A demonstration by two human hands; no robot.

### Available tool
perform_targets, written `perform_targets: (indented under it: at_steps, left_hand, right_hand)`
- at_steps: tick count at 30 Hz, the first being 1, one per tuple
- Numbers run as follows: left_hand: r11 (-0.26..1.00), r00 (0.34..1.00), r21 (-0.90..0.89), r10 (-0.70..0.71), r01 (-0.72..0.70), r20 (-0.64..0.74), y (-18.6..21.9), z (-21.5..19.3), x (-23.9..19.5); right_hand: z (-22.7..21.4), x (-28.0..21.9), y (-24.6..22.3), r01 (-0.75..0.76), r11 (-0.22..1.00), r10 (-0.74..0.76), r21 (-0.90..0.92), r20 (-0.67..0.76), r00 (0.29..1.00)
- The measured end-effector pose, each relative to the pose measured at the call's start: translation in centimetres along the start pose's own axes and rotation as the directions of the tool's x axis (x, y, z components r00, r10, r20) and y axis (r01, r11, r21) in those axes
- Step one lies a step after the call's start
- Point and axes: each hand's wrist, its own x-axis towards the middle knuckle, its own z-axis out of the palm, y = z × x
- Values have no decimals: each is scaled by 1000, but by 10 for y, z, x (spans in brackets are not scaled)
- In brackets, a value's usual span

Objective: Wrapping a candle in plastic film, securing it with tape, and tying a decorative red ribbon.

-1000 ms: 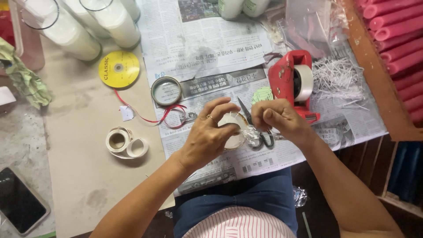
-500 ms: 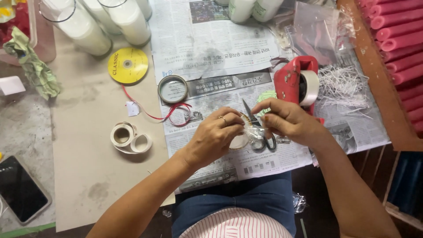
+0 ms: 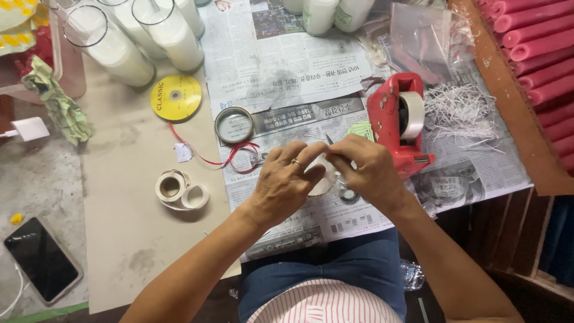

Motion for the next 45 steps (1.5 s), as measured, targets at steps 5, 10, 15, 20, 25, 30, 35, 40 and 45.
perform_targets:
  at_steps: [5,10,15,20,25,30,35,40,45]
  left_hand:
    - [1000,999,-8,-25,25,27,-1,1,1]
    - [994,995,-55,-87,90,56,-6,7,-5]
    - [981,988,-124,-145,151,61,-9,11,-8]
    - [958,980,-207,-192,200,58,-7,6,-4]
    - [970,988,-192,-150,152,30,-2,17,3]
    - [960,998,-279,38,-26,41,41,-11,43]
    - [742,986,-656,163,-140,-26,85,-122,112]
    - [437,956,-884,-291,165,34,120,-163,143]
    - [665,951,-681,-243,308,192,100,-183,125]
  right_hand:
    - [4,-5,6,112,990,-113,-90,-4,994]
    - [-10,-15,-3,3,998,-4,-55,-22,1000]
    - [-5,-33,-7,-188,979,188,75,9,982]
    - [2,-53,-15,-401,859,395,319,86,915]
    - [51,-100,-5,-547,108,544,830,412,731]
    - [98,-140,-13,-417,-636,20,649,554,832]
    - [78,-105,-35,-412,-427,-85,805,417,905]
    - [-2,-20,-80,-90,147,-288,985,129,949]
    - [-68,21,-96,271,543,-490,795,38,871]
